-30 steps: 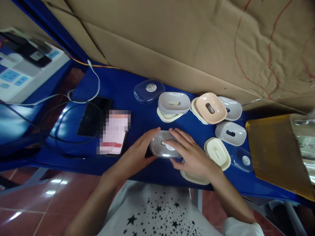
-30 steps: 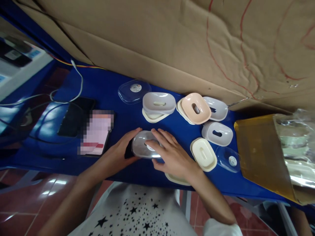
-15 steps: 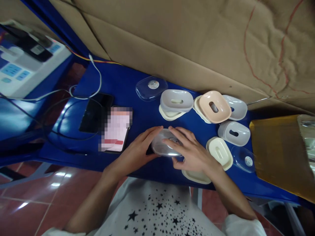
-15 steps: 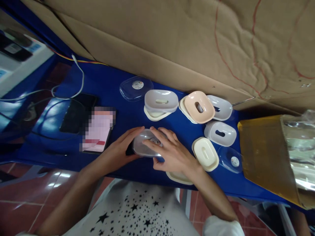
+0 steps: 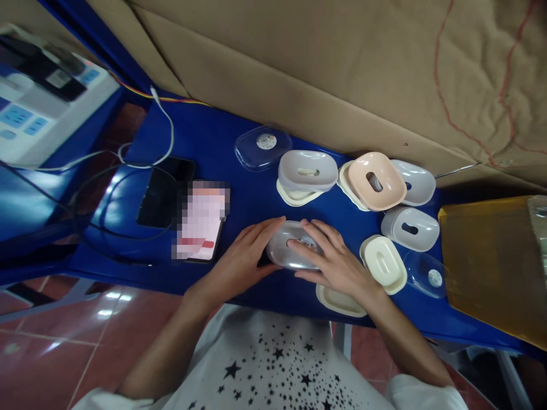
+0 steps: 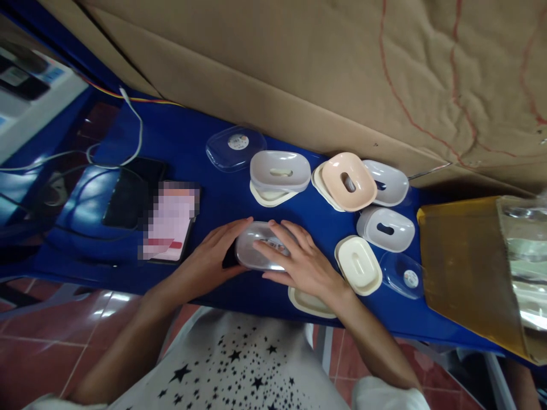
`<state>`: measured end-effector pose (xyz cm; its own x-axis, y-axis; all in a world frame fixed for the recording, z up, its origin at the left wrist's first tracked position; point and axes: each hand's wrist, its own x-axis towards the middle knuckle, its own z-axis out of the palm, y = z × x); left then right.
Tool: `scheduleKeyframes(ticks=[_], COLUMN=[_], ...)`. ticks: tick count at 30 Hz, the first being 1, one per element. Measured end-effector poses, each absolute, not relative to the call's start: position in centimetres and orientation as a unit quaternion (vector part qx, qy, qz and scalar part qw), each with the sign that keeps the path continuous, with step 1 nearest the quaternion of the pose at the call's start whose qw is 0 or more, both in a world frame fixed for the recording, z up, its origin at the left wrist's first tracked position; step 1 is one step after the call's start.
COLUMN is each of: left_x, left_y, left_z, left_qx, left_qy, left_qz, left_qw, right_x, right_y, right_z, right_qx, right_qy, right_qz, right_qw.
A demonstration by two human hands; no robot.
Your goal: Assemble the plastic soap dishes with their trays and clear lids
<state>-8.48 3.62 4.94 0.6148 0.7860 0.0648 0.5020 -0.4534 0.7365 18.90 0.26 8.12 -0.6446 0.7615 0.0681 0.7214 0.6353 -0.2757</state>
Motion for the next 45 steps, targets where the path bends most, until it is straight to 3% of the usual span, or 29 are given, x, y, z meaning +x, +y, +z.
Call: scheduleKeyframes(ticks=[21, 29, 34, 38, 41, 45], left_x=[-8.4, -8.7, -9.6, -8.7, -5.9, -1.4], left_y=[3.5, 3.5, 3.7, 3.2, 1.5, -1.1], left_z=[4.9, 5.2, 5.5, 6.8, 7.8, 6.9], left_qx=[0.839, 0.846, 0.832, 0.817, 0.851, 0.942], left_qy=[0.394, 0.387, 0.455, 0.473, 0.381, 0.134], left_qz=[0.19, 0.178, 0.226, 0.301, 0.322, 0.191], left_qw=[0.324, 0.322, 0.223, 0.138, 0.164, 0.242], right_x=[18.7, 19.6, 23.3, 23.9, 24.4, 26.5], right_y=[0.2, 0.7, -2.6, -7.9, -10.6, -11.7], right_z=[7.4, 9.1, 12.2, 12.1, 10.8, 8.7], right_qx=[-0.393, -0.418, -0.506, -0.554, -0.607, -0.737], right_qy=[-0.913, -0.881, -0.806, -0.79, -0.764, -0.666], right_qz=[0.065, 0.187, 0.189, 0.192, 0.149, 0.022], right_qw=[0.085, 0.118, 0.242, 0.178, 0.161, 0.114])
